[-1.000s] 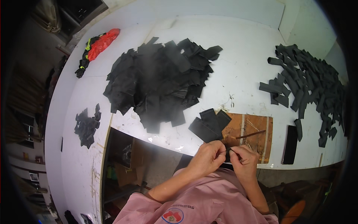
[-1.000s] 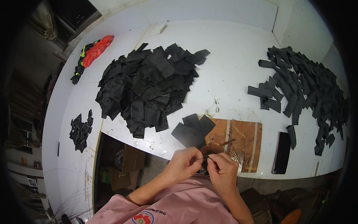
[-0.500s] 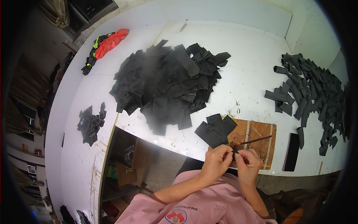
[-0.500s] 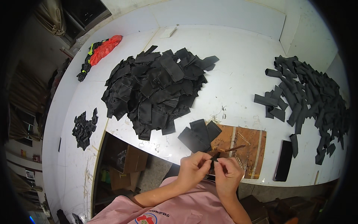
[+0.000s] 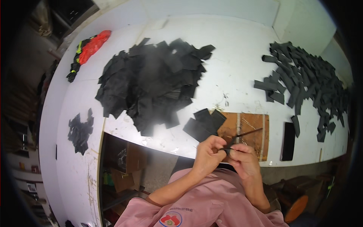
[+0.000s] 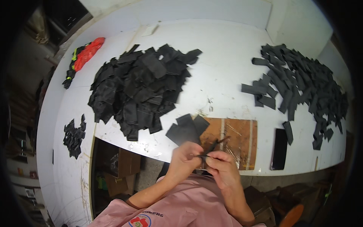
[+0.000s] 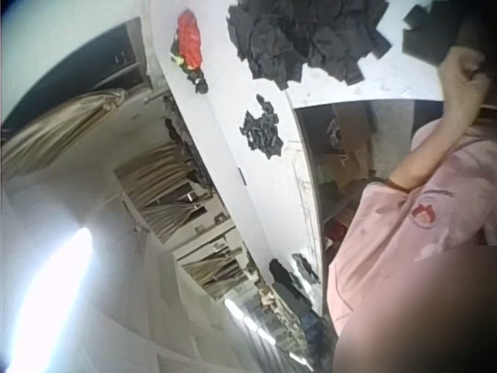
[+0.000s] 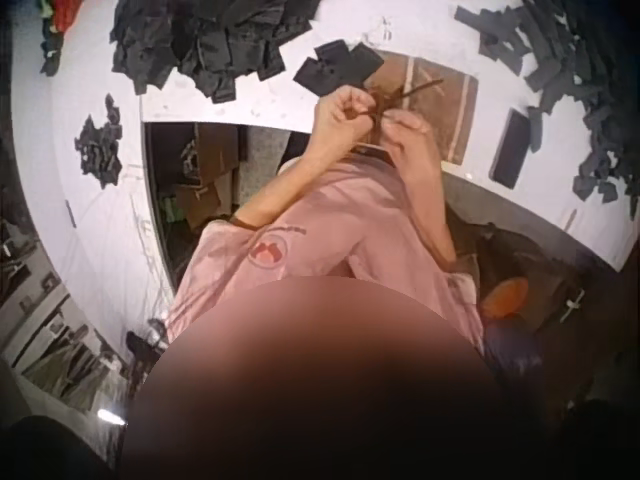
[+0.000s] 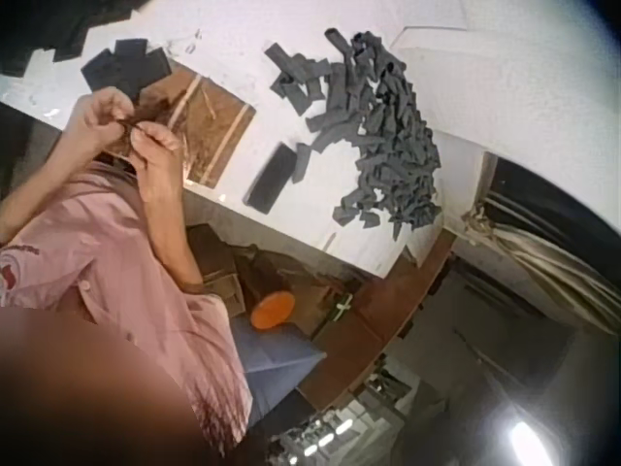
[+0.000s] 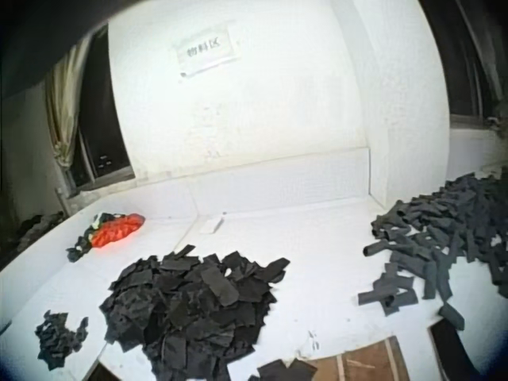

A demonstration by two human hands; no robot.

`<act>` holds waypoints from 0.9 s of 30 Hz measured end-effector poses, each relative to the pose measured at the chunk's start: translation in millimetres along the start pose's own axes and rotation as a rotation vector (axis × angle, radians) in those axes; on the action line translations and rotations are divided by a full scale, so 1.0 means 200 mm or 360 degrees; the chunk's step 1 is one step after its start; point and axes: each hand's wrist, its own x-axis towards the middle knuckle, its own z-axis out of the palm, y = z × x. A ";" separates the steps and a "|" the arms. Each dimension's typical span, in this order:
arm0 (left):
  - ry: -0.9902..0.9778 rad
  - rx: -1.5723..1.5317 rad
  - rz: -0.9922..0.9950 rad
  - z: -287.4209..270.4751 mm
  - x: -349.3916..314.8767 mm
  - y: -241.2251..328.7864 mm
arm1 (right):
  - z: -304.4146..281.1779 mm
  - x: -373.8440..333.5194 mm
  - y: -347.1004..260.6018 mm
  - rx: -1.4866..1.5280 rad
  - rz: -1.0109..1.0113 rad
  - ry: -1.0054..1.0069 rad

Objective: Folding and preparing small black fabric pieces for a manufacturing task.

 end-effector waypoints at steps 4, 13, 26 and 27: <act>0.0253 0.0843 0.0639 0.05 -0.01 0.07 | 0.02 0.00 -0.03 0.0380 0.0125 -0.0156; -0.0322 -0.1138 -0.0617 0.00 0.02 0.11 | -0.04 0.00 0.02 0.0269 0.0001 -0.0151; 0.0074 0.0207 0.0898 0.18 -0.04 0.22 | 0.07 -0.10 -0.22 -0.0957 -0.1252 -0.0187; 0.0066 -0.0019 0.0773 0.20 -0.04 0.23 | 0.08 -0.12 -0.23 -0.0898 -0.1037 -0.0168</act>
